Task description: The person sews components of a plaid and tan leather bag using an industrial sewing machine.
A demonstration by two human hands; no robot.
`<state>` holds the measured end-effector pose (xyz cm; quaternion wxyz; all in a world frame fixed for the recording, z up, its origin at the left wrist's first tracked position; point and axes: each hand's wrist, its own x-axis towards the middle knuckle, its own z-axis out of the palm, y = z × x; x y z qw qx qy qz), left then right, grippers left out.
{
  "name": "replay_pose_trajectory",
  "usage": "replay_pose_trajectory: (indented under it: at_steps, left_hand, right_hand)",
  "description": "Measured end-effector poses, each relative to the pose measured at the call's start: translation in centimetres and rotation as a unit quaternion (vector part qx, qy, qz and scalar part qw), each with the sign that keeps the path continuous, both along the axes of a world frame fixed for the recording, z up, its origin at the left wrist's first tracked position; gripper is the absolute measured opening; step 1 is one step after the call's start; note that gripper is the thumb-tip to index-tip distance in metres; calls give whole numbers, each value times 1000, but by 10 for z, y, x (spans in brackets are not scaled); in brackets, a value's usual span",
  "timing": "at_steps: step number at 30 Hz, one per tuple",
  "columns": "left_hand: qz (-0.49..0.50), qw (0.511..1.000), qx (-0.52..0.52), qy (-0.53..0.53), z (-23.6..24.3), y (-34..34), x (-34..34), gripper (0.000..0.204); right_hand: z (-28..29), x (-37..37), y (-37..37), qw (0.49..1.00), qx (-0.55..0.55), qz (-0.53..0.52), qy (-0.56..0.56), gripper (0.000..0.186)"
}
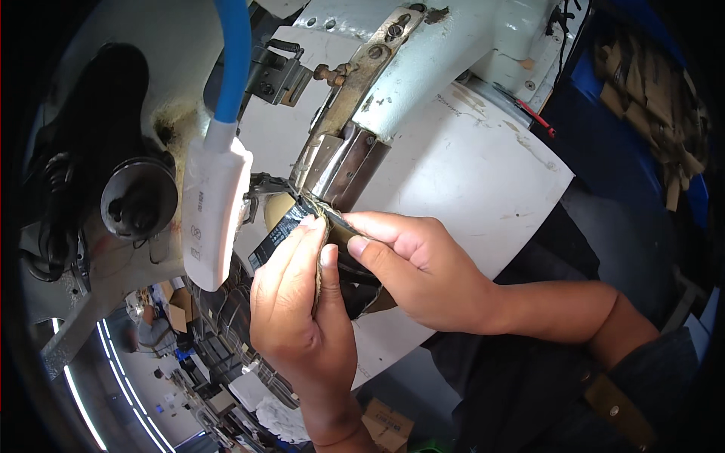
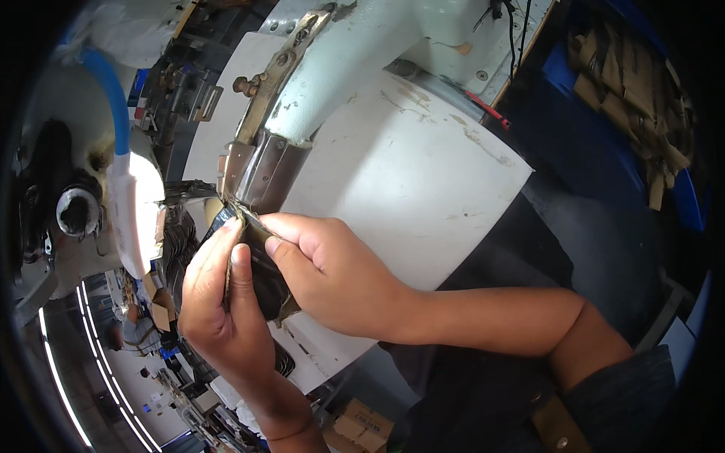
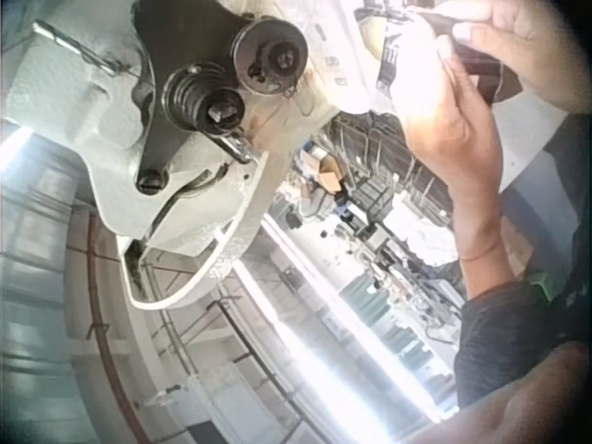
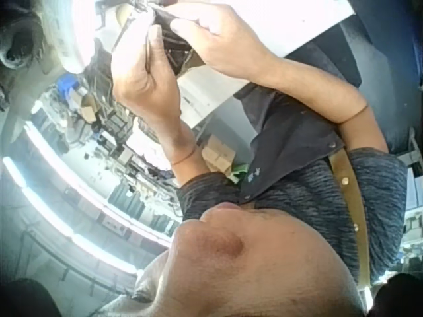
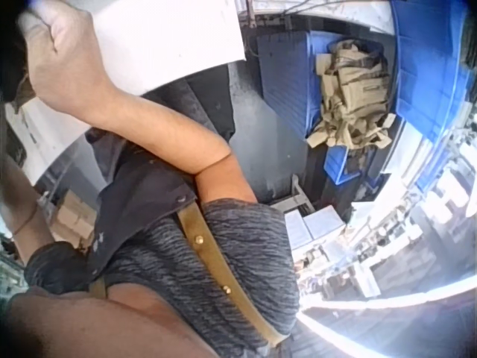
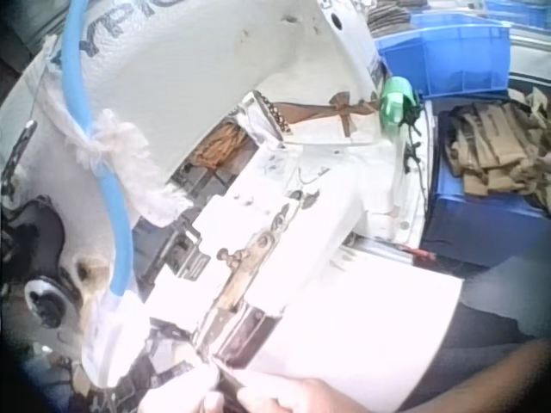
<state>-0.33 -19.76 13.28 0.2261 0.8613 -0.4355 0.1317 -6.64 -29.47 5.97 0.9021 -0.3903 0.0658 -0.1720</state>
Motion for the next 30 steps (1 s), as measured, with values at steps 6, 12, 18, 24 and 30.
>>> replay_pose_trajectory:
  at_steps: [6,12,18,24,30]
  left_hand:
    - [-2,1000,-2,-7,-2,1,1,23]
    - [-1,1000,2,1,-1,2,0,23]
    - [1,999,22,-39,-5,0,-5,25]
    - [1,994,45,-100,-11,0,-9,26]
    - [6,994,42,-102,-11,-1,-9,25]
  right_hand:
    - [0,-1,0,1000,3,3,3,31]
    - [1,-2,-3,1000,2,-1,-3,31]
    - [0,-2,-4,999,14,48,9,34]
    - [-7,-3,-8,997,9,73,4,38]
    - [-9,-3,-8,998,3,64,-12,37]
